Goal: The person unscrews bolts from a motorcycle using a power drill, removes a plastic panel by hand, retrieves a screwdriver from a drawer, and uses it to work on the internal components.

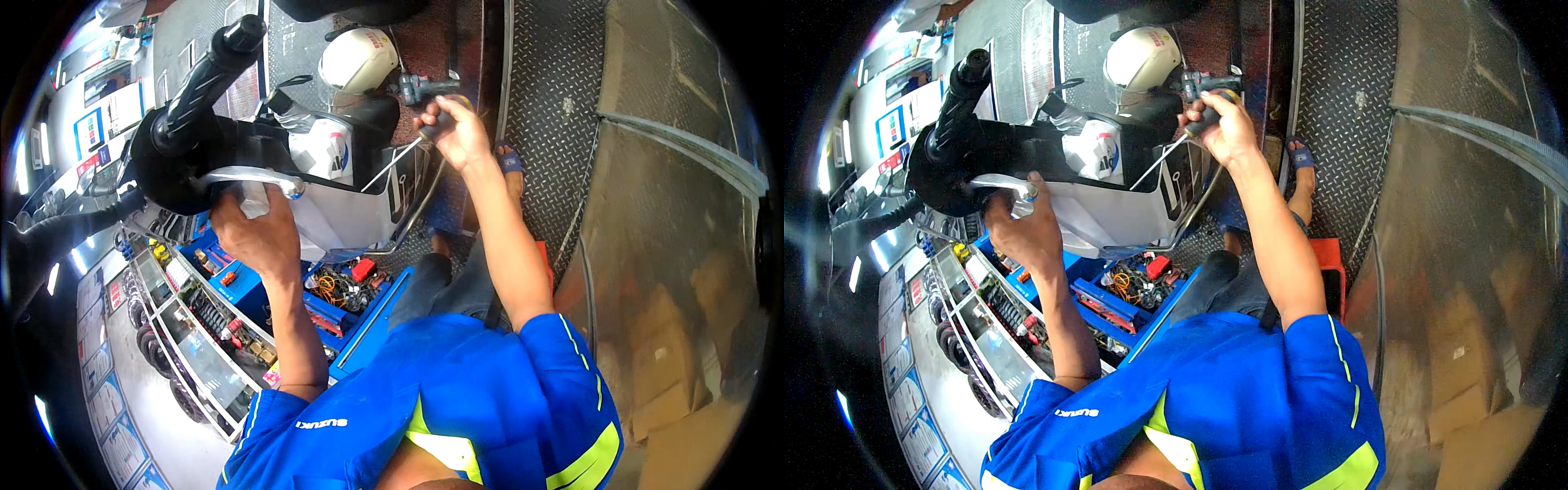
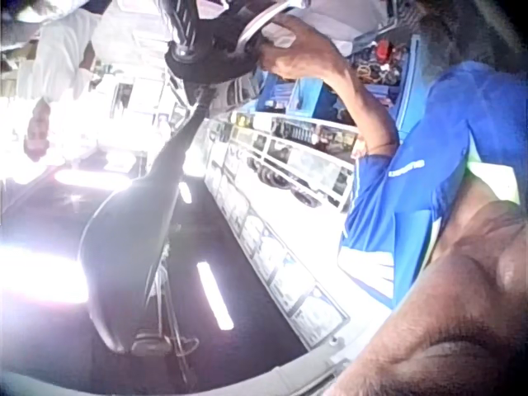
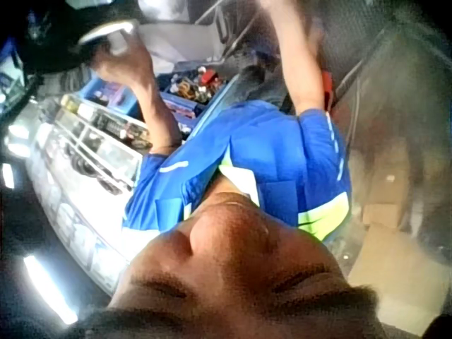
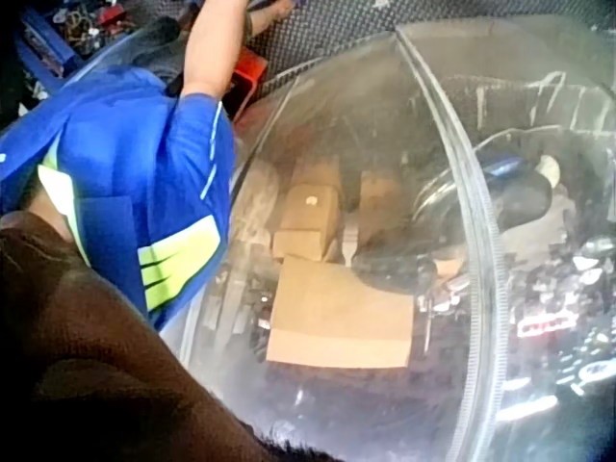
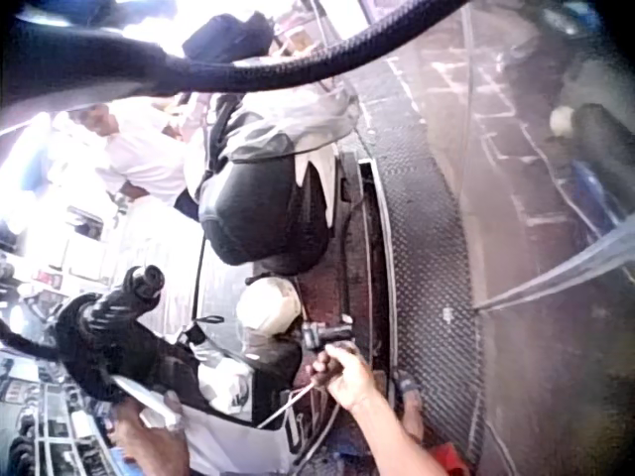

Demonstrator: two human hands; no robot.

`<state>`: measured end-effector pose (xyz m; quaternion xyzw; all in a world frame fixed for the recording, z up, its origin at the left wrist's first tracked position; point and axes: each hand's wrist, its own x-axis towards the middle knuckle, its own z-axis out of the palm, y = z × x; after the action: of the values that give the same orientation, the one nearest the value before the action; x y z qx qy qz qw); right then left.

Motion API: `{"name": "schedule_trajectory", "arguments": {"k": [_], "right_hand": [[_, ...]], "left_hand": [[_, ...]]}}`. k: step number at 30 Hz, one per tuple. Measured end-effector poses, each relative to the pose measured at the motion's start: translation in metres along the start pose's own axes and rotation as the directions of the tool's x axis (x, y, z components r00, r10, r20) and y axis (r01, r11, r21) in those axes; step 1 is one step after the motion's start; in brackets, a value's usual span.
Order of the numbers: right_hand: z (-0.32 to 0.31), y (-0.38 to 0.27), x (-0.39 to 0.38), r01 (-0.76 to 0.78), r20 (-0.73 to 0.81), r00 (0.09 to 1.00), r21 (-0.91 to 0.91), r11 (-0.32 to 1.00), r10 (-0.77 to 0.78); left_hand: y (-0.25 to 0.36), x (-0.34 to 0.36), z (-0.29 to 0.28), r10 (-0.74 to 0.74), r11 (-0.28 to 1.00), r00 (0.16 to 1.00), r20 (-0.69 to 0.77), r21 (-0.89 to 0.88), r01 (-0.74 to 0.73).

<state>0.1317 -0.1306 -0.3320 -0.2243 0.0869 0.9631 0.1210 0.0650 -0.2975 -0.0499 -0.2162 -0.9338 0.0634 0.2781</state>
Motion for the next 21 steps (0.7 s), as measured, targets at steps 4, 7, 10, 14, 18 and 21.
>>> {"name": "schedule_trajectory", "arguments": {"k": [4, 7, 10, 14, 18, 21], "right_hand": [[0.019, 0.006, 0.012, -0.048, -0.009, 0.999, -0.065, 0.997, 0.048], [0.024, 0.006, -0.026, 0.149, 0.081, 0.987, -0.105, 0.983, -0.141], [0.026, 0.017, -0.095, 0.332, 0.053, 0.943, -0.099, 0.938, -0.328], [0.018, 0.026, -0.140, 0.315, -0.021, 0.948, -0.078, 0.946, -0.317], [0.024, 0.036, -0.165, 0.340, -0.019, 0.939, -0.101, 0.935, -0.344], [0.030, 0.044, -0.178, 0.386, -0.003, 0.922, -0.108, 0.916, -0.388]], "left_hand": [[0.005, 0.002, 0.000, 0.011, 0.999, 1.000, -0.001, -0.044, -0.011], [0.003, 0.002, -0.001, 0.008, 0.998, 1.000, -0.006, -0.060, -0.008], [-0.001, -0.001, 0.000, -0.005, 1.000, 1.000, -0.012, -0.017, 0.005], [0.000, 0.001, 0.004, 0.018, 1.000, 0.999, -0.035, 0.005, -0.018], [0.001, 0.001, 0.001, -0.015, 1.000, 1.000, -0.011, -0.017, 0.015], [0.006, 0.003, -0.001, -0.009, 0.999, 1.000, -0.017, -0.038, 0.008]]}}
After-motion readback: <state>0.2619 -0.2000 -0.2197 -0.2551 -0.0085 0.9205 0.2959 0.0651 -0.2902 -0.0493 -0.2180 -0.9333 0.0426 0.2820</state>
